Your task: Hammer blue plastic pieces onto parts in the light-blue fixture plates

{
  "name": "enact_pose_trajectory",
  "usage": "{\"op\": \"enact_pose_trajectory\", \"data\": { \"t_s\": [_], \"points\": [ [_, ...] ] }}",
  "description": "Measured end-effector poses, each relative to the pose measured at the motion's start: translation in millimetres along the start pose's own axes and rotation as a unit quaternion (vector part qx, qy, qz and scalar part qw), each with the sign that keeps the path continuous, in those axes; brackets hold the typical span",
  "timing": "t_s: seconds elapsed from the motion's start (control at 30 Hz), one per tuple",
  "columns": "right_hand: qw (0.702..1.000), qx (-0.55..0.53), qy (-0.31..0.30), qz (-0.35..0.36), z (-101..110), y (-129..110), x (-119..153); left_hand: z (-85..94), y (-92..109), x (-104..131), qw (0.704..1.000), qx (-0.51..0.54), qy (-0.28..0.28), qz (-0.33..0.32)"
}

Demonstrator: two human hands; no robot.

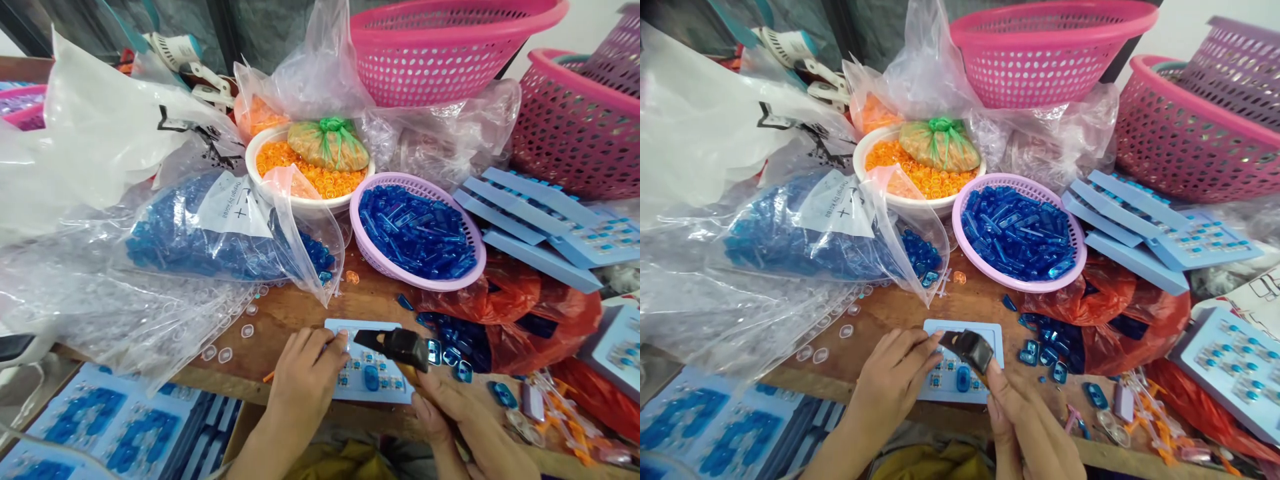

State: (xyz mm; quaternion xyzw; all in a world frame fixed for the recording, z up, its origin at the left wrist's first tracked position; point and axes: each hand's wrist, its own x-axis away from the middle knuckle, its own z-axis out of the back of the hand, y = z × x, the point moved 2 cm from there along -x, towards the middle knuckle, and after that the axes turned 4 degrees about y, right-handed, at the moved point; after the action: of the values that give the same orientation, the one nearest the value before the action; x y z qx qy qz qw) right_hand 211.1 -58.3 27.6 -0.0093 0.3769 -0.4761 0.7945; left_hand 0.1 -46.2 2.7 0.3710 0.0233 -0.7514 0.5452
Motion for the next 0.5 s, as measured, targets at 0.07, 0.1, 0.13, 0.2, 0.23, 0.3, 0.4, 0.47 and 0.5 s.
{"op": "enact_pose_trajectory", "data": {
  "t_s": [0.07,0.1,0.13,0.2,0.23,0.3,0.4,0.47,0.5],
  "points": [
    [1.000,0.004,-0.007,-0.018,-4.0,-2.2,7.6,-1.0,1.8,2.2,1.000,0.011,0.008,0.008],
    [1.000,0.001,-0.014,-0.018,-6.9,-2.2,10.7,-1.6,2.7,2.7,1.000,0.021,0.013,0.016],
    [1.000,-0.003,-0.021,-0.007,-9.9,-1.7,13.2,-2.2,3.5,2.9,0.999,0.032,0.018,0.025],
    [0.999,-0.011,-0.036,0.024,-14.8,1.5,16.7,-3.0,4.7,2.9,0.997,0.058,0.026,0.044],
    [0.998,-0.013,-0.043,0.036,-16.3,3.7,17.7,-3.1,5.1,2.8,0.996,0.071,0.031,0.053],
    [0.997,-0.016,-0.050,0.052,-17.5,8.0,19.0,-2.3,5.0,2.7,0.992,0.096,0.041,0.071],
    [0.997,-0.019,-0.052,0.046,-17.1,12.1,19.0,-0.9,2.9,2.3,0.984,0.140,0.036,0.101],
    [0.998,-0.014,-0.050,0.047,-17.3,12.3,18.1,-0.2,0.8,2.0,0.980,0.164,0.029,0.112],
    [0.998,-0.013,-0.047,0.049,-17.4,11.7,17.3,-0.1,-0.1,1.8,0.978,0.173,0.028,0.113]
  ]
}}
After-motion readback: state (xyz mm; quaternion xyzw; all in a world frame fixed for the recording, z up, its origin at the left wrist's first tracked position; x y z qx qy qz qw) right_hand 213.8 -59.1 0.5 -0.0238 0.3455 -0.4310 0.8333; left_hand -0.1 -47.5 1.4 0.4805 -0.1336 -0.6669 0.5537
